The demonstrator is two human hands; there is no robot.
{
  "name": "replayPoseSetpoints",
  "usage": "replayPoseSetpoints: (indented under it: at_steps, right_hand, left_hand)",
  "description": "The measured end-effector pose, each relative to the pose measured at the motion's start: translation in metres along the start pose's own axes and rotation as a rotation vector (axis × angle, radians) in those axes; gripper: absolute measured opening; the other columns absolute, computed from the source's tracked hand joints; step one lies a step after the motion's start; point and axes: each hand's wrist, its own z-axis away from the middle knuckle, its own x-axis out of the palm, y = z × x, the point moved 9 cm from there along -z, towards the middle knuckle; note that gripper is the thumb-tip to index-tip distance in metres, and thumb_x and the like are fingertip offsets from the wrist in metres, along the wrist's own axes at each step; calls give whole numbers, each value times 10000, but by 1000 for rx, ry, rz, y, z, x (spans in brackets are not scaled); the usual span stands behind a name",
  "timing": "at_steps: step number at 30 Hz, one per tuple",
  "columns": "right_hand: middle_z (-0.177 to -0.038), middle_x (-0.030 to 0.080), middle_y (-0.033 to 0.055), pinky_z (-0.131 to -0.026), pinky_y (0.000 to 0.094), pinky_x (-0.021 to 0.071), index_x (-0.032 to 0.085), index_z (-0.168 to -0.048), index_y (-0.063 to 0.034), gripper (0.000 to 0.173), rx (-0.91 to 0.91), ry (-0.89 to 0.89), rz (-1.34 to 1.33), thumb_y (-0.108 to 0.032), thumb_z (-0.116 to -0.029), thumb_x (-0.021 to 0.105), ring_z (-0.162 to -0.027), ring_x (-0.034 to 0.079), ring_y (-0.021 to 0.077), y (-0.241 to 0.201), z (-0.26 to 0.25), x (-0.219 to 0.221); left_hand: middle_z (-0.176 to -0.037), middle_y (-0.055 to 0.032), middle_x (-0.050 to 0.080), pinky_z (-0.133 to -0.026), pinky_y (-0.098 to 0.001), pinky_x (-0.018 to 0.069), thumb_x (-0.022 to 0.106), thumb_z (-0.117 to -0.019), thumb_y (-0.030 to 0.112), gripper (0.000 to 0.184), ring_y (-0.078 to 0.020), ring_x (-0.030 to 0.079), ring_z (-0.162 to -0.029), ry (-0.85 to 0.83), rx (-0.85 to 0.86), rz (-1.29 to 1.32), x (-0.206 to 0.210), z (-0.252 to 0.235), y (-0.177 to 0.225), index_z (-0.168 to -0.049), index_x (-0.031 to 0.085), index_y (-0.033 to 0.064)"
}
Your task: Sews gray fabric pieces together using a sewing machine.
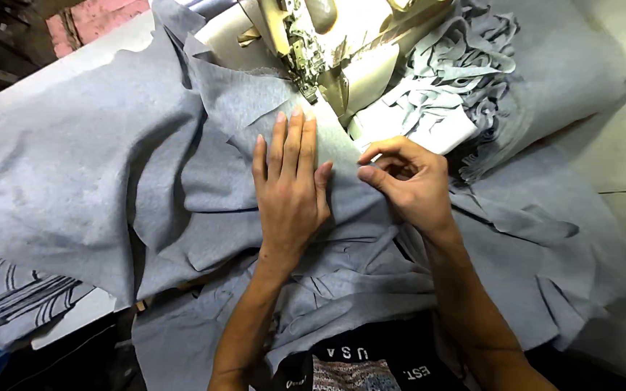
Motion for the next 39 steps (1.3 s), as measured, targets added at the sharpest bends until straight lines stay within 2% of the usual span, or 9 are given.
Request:
replayPoseSetpoints:
  at_steps: [10, 18, 27, 32, 39]
  right_hand:
    - [-981, 726, -5, -667, 211, 592, 708, -1082, -62, 187, -36, 55, 15, -141, -921, 759, -741, 666, 48, 10, -2, -5]
    - [-974, 726, -9, -647, 197, 579, 708, -1080, -63, 198, -25, 87, -44, -137, -908, 773, -728, 657, 41, 17, 1, -2]
    - [-965, 718, -4, -648, 187, 576, 699, -1077, -50, 182, -54, 82, -77, -94, -911, 758, -731, 654, 40, 12, -8, 4]
    - [-925, 707, -1, -641, 201, 585, 697, -1083, -52, 180, -62, 77, -88, -99, -919, 757, -713, 656, 51, 5, -22, 10]
    - [-883, 711, -3, -565, 188, 546, 682, -1125, -80, 191, -27, 76, -99, -106, -943, 734, -667, 645, 58, 0, -38, 20]
  left_hand:
    - [-1647, -114, 367, -1271, -528, 164, 280, -1098, 355, 585, -267, 262, -1558, 37, -32, 21, 3, 3, 1, -1562, 408, 23]
    - [-1633, -113, 394, -1268, -523, 166, 281, -1098, 370, 588, -261, 277, -1552, 45, -17, 27, 4, 2, -3, -1547, 435, 22]
    - [-1641, -89, 385, -1265, -506, 168, 272, -1098, 370, 587, -245, 269, -1556, 41, -1, 13, 4, -5, -11, -1566, 411, 43]
    - [-1633, -90, 400, -1254, -514, 201, 261, -1103, 364, 579, -260, 304, -1541, 38, 18, -3, 1, -17, -22, -1560, 425, 49]
    - [-1668, -66, 338, -1267, -535, 166, 233, -1113, 350, 574, -273, 233, -1568, -47, 32, 1, -3, -30, -38, -1594, 372, 68]
